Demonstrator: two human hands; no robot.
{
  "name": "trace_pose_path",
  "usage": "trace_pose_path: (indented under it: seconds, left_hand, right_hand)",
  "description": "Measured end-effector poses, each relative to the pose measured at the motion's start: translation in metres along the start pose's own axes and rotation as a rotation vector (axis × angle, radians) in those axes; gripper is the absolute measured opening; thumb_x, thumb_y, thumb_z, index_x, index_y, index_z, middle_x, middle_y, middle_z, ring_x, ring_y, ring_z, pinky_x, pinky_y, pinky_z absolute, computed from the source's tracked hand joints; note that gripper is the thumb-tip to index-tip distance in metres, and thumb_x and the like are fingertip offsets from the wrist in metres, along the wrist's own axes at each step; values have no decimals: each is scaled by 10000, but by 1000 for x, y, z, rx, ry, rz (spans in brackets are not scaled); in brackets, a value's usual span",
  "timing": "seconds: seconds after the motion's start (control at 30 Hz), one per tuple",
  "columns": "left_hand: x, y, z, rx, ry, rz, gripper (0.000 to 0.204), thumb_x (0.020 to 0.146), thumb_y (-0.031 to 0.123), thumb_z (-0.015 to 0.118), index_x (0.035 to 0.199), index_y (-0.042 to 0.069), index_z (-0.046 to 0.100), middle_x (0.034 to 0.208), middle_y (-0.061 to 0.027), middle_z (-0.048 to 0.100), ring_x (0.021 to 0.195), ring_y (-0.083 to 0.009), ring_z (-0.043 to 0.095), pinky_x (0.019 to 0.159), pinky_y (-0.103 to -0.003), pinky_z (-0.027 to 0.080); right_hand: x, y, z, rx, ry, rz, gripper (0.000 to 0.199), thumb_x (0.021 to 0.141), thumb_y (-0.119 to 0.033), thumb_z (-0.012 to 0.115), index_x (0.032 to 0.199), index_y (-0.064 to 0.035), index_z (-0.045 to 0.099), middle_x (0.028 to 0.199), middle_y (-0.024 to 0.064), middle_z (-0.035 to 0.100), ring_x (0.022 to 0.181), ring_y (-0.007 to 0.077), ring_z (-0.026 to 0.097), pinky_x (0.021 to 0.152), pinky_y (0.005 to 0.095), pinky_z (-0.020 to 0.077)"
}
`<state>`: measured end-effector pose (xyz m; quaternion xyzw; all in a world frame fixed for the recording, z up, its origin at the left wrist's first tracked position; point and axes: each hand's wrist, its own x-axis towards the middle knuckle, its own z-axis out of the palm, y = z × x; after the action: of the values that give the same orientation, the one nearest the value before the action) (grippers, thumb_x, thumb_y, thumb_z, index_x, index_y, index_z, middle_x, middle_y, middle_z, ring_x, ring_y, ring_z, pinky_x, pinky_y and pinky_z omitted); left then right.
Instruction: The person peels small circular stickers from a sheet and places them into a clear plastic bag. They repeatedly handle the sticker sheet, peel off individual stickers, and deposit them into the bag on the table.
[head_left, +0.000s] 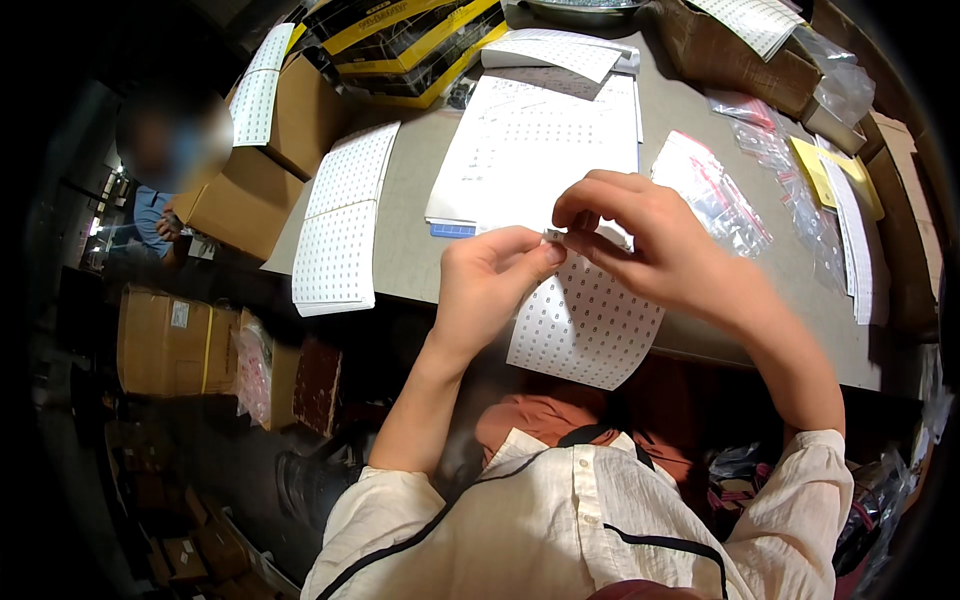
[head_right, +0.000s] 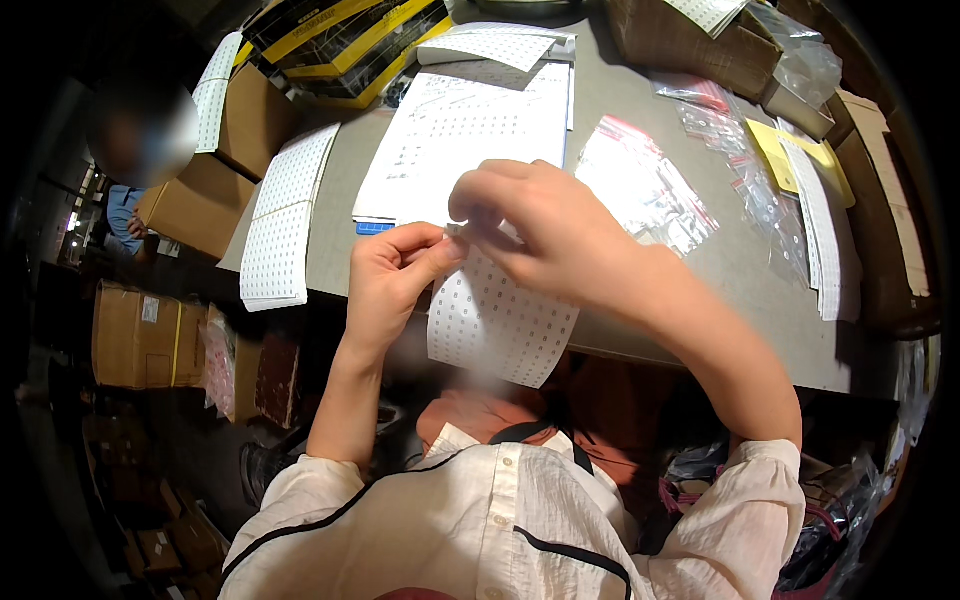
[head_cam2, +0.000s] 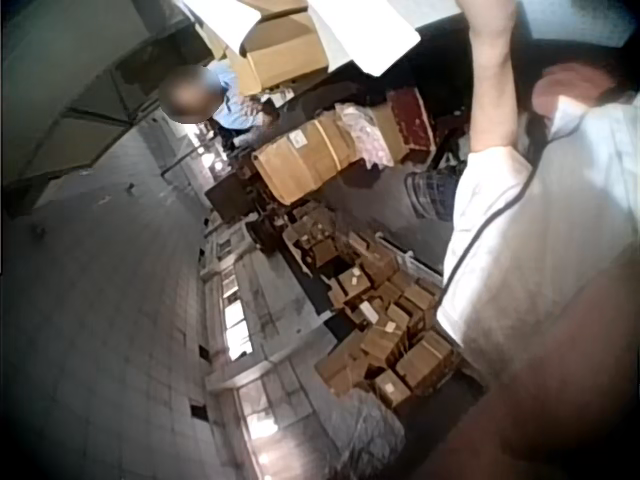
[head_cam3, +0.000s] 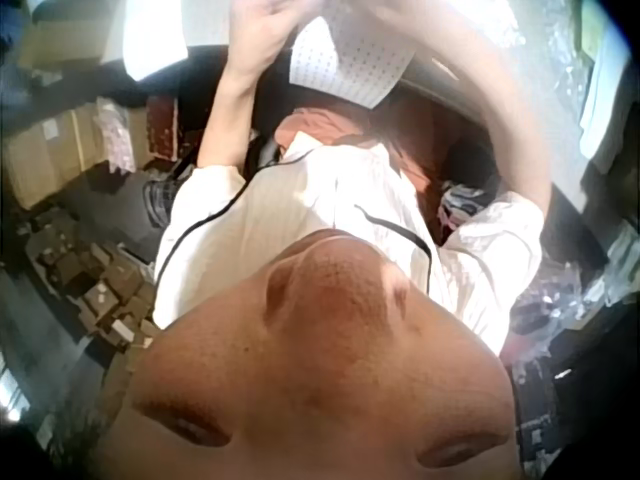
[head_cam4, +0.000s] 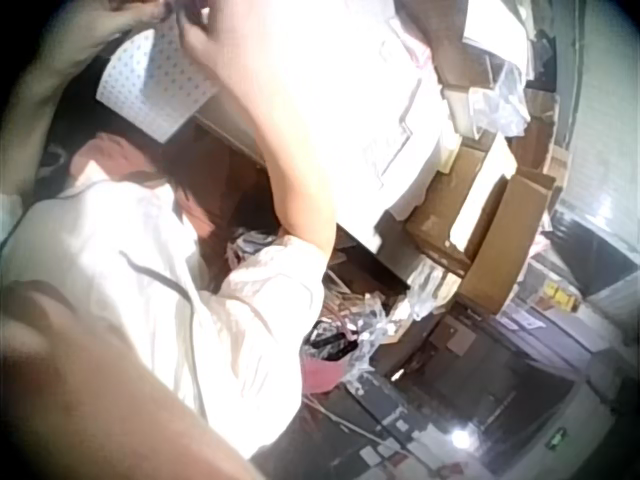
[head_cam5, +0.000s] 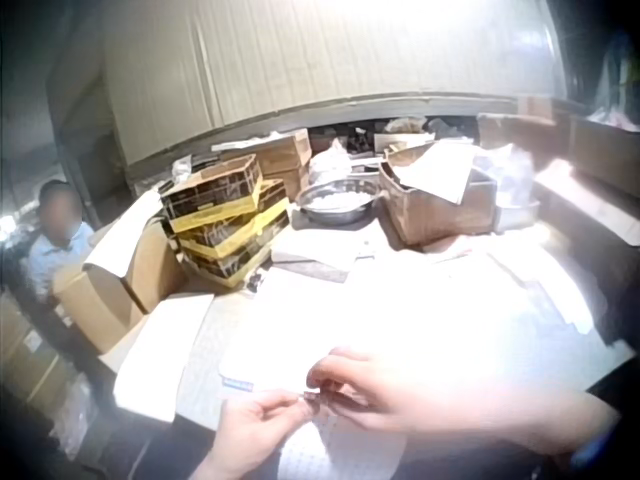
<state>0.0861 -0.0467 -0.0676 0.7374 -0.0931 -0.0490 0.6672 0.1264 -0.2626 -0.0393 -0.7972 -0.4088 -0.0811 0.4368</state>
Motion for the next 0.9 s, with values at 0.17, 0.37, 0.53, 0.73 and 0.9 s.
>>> trace_pose_path:
  seconds: [0.17,0.37,0.53,0.73,0.9]
  left_hand:
    - [-2,0,0,13,-35,24,159,962,67,694,1049,-56,748,868,-6,722,778,-45,607,676,-213,497]
    - [-3,6,2,-8,-67,34,217,946,22,635,1121,-70,724,942,-32,734,841,-68,631,735,-228,514]
    - [-1,10,5,-32,-37,39,250,952,40,648,1162,-83,704,988,-55,722,866,-78,651,759,-220,520]
    - [-1,16,9,-81,-33,-6,254,962,54,653,1169,-85,703,988,-55,722,860,-74,652,756,-217,521]
    - [-1,17,10,-102,-30,-26,268,958,22,616,1185,-91,705,1005,-51,726,880,-74,637,763,-225,519]
  right_hand:
    - [-3,-7,3,-245,20,-113,208,787,-7,690,960,-43,582,876,113,613,834,334,617,781,405,484]
    - [-5,-13,4,-503,99,-238,226,735,-19,702,927,-56,588,853,80,591,852,278,617,848,380,467]
    - [-5,-18,5,-630,148,-288,230,709,-28,708,908,-58,597,862,66,590,903,245,607,899,373,452]
    - [-6,-18,0,-611,137,-268,244,758,-36,732,973,-53,617,920,75,618,919,266,611,901,384,459]
    - [-7,-17,-2,-597,133,-250,249,787,-38,745,1005,-57,626,942,76,630,917,272,613,894,387,464]
